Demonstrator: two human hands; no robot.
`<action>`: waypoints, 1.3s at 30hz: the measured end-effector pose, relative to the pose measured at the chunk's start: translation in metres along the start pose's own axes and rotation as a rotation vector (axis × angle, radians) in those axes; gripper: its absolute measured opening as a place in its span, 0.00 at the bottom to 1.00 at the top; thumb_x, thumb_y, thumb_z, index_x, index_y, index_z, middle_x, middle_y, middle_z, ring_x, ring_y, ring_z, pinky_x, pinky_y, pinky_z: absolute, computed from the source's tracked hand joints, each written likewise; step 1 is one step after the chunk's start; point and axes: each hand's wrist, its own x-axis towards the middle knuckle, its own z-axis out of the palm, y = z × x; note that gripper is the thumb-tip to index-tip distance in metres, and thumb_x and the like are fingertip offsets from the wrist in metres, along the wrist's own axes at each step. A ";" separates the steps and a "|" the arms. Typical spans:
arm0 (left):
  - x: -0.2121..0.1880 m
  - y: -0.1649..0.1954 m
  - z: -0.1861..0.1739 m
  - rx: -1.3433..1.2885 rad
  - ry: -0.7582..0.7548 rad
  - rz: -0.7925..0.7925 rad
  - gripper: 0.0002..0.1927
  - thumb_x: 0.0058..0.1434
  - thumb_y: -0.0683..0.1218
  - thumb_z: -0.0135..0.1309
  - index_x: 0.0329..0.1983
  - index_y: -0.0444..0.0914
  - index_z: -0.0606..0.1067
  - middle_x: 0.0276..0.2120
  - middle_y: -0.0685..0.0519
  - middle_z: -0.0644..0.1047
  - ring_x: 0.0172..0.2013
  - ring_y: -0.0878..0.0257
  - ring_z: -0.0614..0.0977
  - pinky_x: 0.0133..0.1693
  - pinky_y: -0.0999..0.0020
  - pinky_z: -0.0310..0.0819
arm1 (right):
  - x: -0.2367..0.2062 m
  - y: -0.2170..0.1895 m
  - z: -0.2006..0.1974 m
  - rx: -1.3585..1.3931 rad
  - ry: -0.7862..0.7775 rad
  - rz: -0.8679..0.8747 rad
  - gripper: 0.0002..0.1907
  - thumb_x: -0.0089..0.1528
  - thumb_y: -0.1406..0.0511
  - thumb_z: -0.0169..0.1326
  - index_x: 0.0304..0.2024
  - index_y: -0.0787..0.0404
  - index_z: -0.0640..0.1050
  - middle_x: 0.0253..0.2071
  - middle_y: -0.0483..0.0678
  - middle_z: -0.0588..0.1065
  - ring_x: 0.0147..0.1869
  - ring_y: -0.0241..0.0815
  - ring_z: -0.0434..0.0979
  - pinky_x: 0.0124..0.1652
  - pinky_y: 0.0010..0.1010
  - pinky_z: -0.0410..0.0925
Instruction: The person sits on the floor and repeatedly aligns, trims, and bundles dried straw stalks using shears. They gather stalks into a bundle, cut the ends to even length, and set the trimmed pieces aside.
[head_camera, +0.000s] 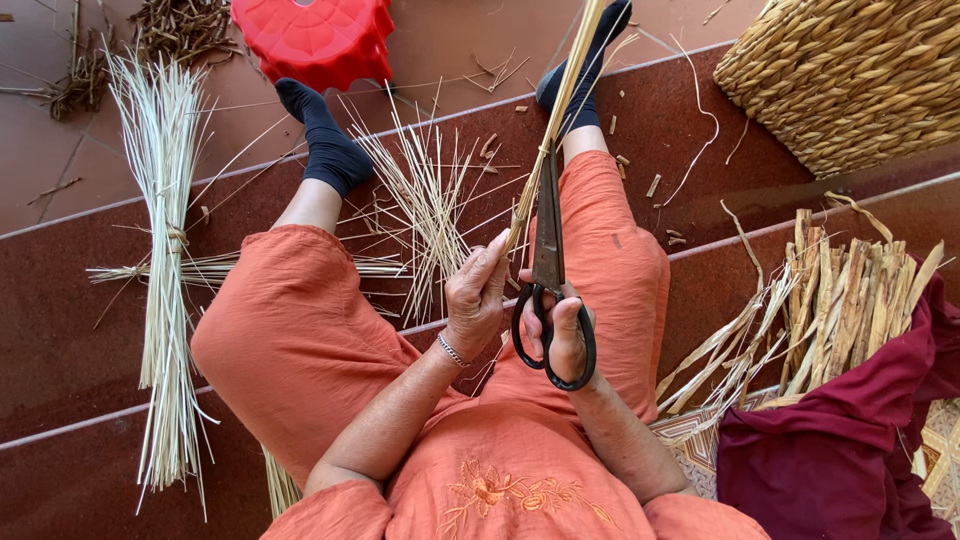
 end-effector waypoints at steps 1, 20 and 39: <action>-0.002 0.000 0.002 -0.007 -0.015 0.025 0.18 0.72 0.37 0.53 0.64 0.37 0.73 0.33 0.54 0.76 0.30 0.68 0.78 0.30 0.75 0.74 | 0.000 0.000 -0.002 0.008 0.027 0.002 0.46 0.68 0.34 0.35 0.62 0.69 0.69 0.25 0.42 0.66 0.21 0.28 0.59 0.22 0.19 0.57; 0.032 -0.061 -0.002 -0.530 -0.119 -0.780 0.12 0.76 0.48 0.44 0.46 0.36 0.74 0.19 0.63 0.66 0.16 0.77 0.61 0.16 0.81 0.52 | -0.050 -0.020 -0.112 0.065 -0.230 0.302 0.42 0.65 0.43 0.52 0.67 0.70 0.68 0.29 0.41 0.68 0.22 0.26 0.59 0.22 0.17 0.57; 0.013 -0.090 -0.015 -0.567 -0.031 -0.784 0.08 0.73 0.47 0.50 0.41 0.37 0.72 0.26 0.58 0.72 0.16 0.75 0.67 0.15 0.80 0.57 | -0.118 0.067 -0.224 -1.639 0.669 -0.037 0.32 0.58 0.59 0.67 0.61 0.63 0.75 0.36 0.57 0.79 0.37 0.57 0.80 0.37 0.44 0.72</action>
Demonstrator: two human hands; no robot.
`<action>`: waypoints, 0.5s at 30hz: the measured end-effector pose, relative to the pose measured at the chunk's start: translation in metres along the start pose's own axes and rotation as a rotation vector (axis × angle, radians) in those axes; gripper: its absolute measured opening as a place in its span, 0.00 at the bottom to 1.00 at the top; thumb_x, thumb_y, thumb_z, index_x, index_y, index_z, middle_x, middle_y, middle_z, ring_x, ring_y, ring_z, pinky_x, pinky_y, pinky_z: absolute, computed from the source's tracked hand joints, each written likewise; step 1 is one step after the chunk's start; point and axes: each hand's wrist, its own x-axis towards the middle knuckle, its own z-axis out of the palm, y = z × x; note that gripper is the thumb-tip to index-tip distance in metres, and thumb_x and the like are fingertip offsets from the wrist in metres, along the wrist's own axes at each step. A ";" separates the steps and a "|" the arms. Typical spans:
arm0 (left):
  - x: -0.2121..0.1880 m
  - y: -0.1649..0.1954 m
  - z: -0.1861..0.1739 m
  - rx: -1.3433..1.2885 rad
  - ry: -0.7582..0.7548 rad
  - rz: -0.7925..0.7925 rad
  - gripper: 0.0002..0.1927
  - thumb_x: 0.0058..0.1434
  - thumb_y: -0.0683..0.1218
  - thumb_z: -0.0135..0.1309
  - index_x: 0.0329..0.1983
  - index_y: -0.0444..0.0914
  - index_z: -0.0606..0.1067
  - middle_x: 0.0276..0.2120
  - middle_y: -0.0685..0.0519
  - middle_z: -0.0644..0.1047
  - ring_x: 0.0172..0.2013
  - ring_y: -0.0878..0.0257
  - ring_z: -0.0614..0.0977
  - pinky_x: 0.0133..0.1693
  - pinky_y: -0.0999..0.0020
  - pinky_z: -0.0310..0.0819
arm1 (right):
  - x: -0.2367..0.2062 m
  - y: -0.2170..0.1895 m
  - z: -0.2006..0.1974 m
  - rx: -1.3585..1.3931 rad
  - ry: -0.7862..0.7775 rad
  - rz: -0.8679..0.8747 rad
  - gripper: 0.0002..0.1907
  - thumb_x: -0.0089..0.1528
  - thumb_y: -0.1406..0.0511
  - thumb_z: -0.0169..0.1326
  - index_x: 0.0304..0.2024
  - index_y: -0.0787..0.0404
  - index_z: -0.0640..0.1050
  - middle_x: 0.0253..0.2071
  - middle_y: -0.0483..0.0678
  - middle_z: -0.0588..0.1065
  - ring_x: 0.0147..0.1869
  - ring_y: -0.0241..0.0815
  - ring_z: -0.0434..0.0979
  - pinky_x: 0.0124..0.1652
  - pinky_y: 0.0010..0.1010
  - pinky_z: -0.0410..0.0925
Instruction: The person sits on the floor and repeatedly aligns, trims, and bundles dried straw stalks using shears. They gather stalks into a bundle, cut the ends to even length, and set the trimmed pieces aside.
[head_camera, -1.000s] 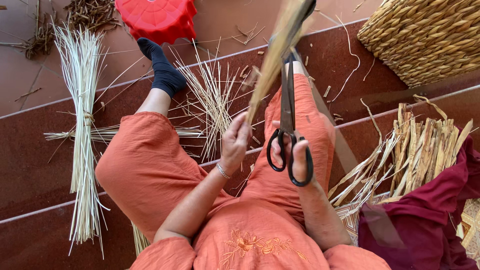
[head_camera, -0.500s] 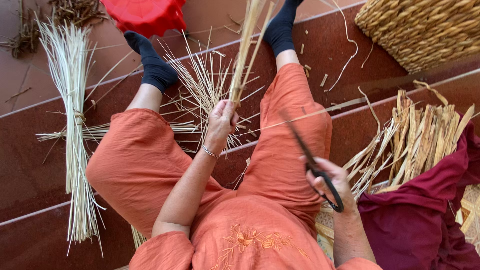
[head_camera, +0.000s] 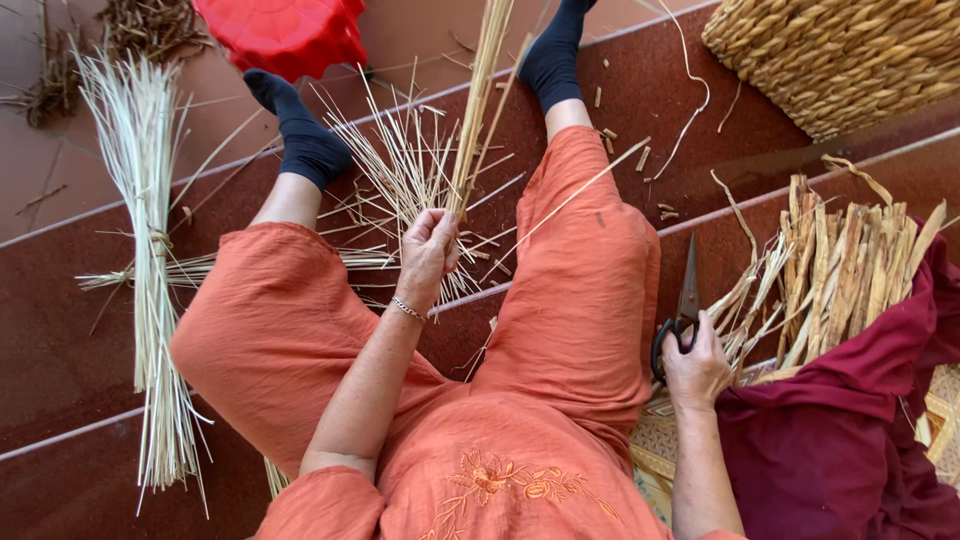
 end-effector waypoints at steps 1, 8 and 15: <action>-0.001 0.002 0.001 -0.015 0.001 -0.016 0.09 0.73 0.47 0.50 0.40 0.37 0.72 0.25 0.58 0.71 0.16 0.75 0.66 0.15 0.81 0.56 | 0.000 0.001 0.000 -0.004 -0.061 0.015 0.33 0.57 0.58 0.67 0.63 0.62 0.75 0.36 0.57 0.79 0.38 0.59 0.80 0.37 0.46 0.72; 0.011 0.015 0.033 0.011 -0.039 0.048 0.09 0.73 0.47 0.50 0.42 0.37 0.73 0.26 0.58 0.72 0.16 0.76 0.67 0.16 0.81 0.57 | 0.054 -0.003 -0.028 -0.296 -0.594 0.154 0.17 0.62 0.50 0.62 0.49 0.48 0.85 0.32 0.56 0.81 0.37 0.55 0.82 0.37 0.44 0.72; 0.021 0.017 0.056 0.045 -0.080 0.055 0.08 0.72 0.47 0.51 0.42 0.37 0.73 0.26 0.59 0.72 0.16 0.76 0.67 0.16 0.81 0.58 | 0.154 -0.084 -0.018 0.223 -0.174 0.022 0.22 0.70 0.52 0.56 0.57 0.60 0.81 0.41 0.51 0.83 0.40 0.46 0.81 0.42 0.39 0.72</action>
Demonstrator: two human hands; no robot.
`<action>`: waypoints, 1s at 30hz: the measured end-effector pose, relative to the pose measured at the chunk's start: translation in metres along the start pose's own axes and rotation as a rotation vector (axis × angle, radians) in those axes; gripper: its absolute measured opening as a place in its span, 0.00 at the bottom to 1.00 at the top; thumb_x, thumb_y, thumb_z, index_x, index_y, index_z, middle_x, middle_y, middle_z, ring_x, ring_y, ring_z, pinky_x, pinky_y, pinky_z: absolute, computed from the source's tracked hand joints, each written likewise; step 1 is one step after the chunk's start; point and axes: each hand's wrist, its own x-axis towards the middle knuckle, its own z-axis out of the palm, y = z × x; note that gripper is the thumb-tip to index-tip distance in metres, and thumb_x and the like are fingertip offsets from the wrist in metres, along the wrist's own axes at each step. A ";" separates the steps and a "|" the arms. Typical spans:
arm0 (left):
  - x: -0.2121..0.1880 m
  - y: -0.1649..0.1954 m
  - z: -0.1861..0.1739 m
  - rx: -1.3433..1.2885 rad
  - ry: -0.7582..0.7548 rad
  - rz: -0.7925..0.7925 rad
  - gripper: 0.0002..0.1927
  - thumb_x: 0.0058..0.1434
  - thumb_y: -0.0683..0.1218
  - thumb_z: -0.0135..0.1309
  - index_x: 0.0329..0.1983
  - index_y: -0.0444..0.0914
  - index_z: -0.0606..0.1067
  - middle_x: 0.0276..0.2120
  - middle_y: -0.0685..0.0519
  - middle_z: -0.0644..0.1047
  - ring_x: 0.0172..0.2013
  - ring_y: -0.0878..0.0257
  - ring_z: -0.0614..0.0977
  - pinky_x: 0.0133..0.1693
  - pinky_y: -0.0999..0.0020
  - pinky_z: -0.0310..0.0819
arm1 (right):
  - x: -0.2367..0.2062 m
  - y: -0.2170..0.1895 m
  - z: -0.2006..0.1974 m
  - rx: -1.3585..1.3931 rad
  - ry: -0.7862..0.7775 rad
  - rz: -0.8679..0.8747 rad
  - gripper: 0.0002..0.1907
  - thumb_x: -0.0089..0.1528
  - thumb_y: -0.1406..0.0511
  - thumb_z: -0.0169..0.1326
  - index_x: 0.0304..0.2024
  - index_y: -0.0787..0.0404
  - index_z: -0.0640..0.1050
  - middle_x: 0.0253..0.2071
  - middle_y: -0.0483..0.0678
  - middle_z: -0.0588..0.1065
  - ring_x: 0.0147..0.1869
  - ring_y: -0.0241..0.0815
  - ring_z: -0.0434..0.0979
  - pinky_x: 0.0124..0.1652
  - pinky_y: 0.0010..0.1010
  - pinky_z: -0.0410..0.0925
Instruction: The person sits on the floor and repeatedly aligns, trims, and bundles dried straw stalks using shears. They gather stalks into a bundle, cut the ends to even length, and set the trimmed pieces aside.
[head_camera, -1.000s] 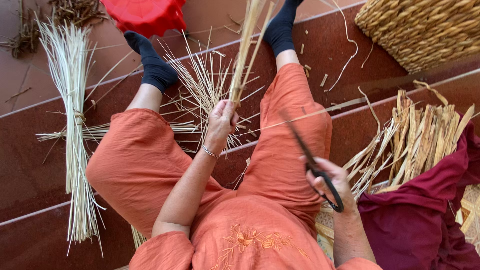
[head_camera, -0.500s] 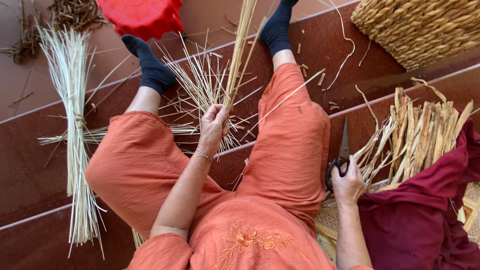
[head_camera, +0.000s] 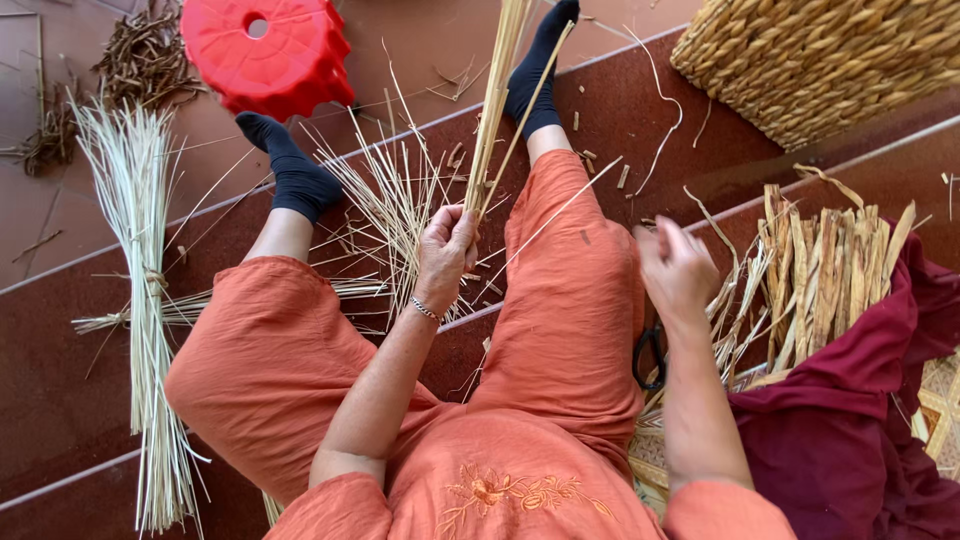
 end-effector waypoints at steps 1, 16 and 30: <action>0.000 -0.001 0.000 0.021 -0.001 0.003 0.08 0.72 0.47 0.51 0.42 0.38 0.73 0.26 0.58 0.73 0.16 0.76 0.68 0.16 0.80 0.59 | 0.019 -0.011 0.008 0.046 -0.098 0.084 0.32 0.67 0.47 0.58 0.61 0.66 0.76 0.53 0.57 0.80 0.51 0.53 0.79 0.52 0.49 0.67; 0.020 -0.004 0.010 0.058 -0.026 0.033 0.07 0.73 0.47 0.49 0.44 0.37 0.71 0.26 0.60 0.71 0.17 0.76 0.68 0.18 0.81 0.59 | 0.124 -0.117 0.034 1.686 -0.105 0.063 0.16 0.75 0.56 0.46 0.46 0.63 0.73 0.24 0.40 0.69 0.23 0.29 0.65 0.22 0.20 0.61; 0.040 -0.005 -0.001 0.198 -0.031 -0.001 0.08 0.73 0.46 0.47 0.43 0.37 0.71 0.26 0.57 0.75 0.17 0.74 0.71 0.17 0.79 0.64 | 0.169 -0.115 0.006 1.742 0.197 0.161 0.07 0.74 0.63 0.46 0.43 0.58 0.72 0.35 0.48 0.77 0.34 0.36 0.78 0.30 0.27 0.73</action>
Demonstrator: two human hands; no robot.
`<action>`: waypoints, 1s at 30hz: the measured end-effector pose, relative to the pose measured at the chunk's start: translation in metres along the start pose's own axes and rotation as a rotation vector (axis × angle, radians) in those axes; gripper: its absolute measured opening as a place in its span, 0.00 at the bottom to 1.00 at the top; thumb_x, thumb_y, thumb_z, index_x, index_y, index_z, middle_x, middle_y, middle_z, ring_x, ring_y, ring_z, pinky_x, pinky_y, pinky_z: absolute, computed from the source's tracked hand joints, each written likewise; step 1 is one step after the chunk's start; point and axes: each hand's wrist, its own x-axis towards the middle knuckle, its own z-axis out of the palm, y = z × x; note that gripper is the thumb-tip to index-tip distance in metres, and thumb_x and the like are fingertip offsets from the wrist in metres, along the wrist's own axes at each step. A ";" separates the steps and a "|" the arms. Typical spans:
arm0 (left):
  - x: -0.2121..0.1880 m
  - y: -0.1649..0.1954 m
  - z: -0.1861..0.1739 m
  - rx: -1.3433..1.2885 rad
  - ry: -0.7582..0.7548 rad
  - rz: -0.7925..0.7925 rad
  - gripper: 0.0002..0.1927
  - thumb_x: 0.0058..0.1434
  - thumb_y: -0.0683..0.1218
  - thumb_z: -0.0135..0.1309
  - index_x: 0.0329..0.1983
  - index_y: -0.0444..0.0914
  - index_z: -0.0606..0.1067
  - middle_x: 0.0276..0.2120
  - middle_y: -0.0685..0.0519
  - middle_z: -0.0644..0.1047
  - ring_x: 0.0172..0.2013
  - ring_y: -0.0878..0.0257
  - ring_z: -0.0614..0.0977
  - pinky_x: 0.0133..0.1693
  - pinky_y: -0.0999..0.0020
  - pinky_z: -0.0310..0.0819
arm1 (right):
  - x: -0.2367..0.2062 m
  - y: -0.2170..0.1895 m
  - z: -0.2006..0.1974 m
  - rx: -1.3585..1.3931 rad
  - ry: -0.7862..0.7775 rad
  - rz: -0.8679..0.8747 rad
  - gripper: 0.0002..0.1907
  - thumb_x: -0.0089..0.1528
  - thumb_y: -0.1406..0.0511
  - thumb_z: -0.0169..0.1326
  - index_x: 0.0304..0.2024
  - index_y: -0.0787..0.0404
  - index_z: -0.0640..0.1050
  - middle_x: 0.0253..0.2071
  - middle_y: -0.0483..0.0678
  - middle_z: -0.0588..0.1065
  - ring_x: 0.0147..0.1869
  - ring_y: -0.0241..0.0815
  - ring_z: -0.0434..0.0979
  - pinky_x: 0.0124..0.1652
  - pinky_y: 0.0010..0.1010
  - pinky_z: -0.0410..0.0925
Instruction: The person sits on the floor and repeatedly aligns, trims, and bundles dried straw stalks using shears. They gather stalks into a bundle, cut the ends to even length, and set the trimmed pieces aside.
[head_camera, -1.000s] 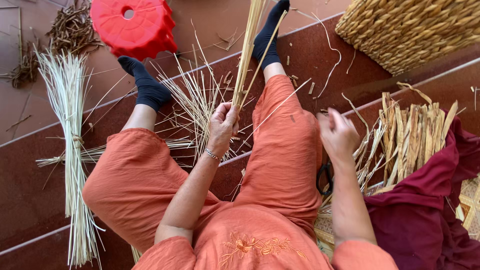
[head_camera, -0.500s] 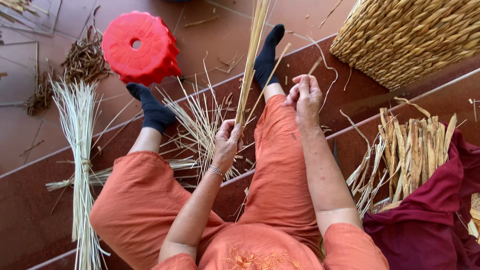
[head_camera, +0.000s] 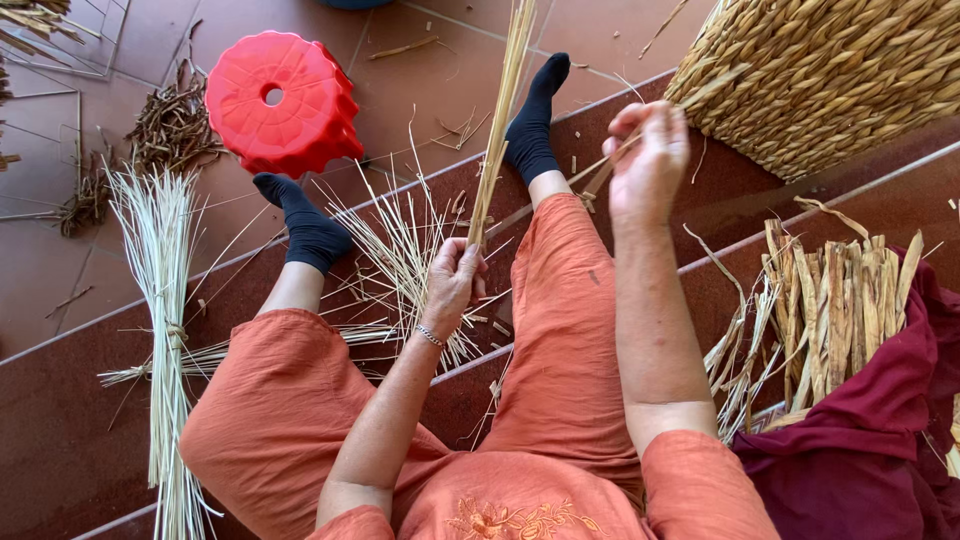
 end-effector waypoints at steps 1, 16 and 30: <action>0.000 0.002 -0.004 0.029 0.018 -0.033 0.08 0.72 0.46 0.47 0.42 0.37 0.71 0.26 0.57 0.76 0.17 0.74 0.73 0.17 0.79 0.67 | 0.004 -0.009 -0.005 0.000 0.026 -0.023 0.08 0.72 0.62 0.46 0.41 0.58 0.71 0.33 0.47 0.76 0.32 0.37 0.79 0.30 0.30 0.75; 0.007 0.055 0.003 -0.084 -0.002 0.067 0.06 0.67 0.45 0.58 0.41 0.38 0.73 0.26 0.59 0.75 0.21 0.76 0.70 0.21 0.81 0.61 | -0.037 0.048 0.041 -0.114 -0.305 0.167 0.07 0.67 0.66 0.61 0.43 0.62 0.79 0.25 0.37 0.70 0.22 0.24 0.61 0.20 0.16 0.54; -0.005 0.044 0.011 -0.017 -0.011 -0.055 0.10 0.70 0.50 0.53 0.46 0.39 0.76 0.22 0.65 0.68 0.20 0.78 0.65 0.20 0.81 0.57 | -0.043 0.054 0.024 0.083 -0.260 0.175 0.01 0.65 0.72 0.56 0.38 0.64 0.79 0.31 0.44 0.75 0.20 0.23 0.57 0.20 0.19 0.54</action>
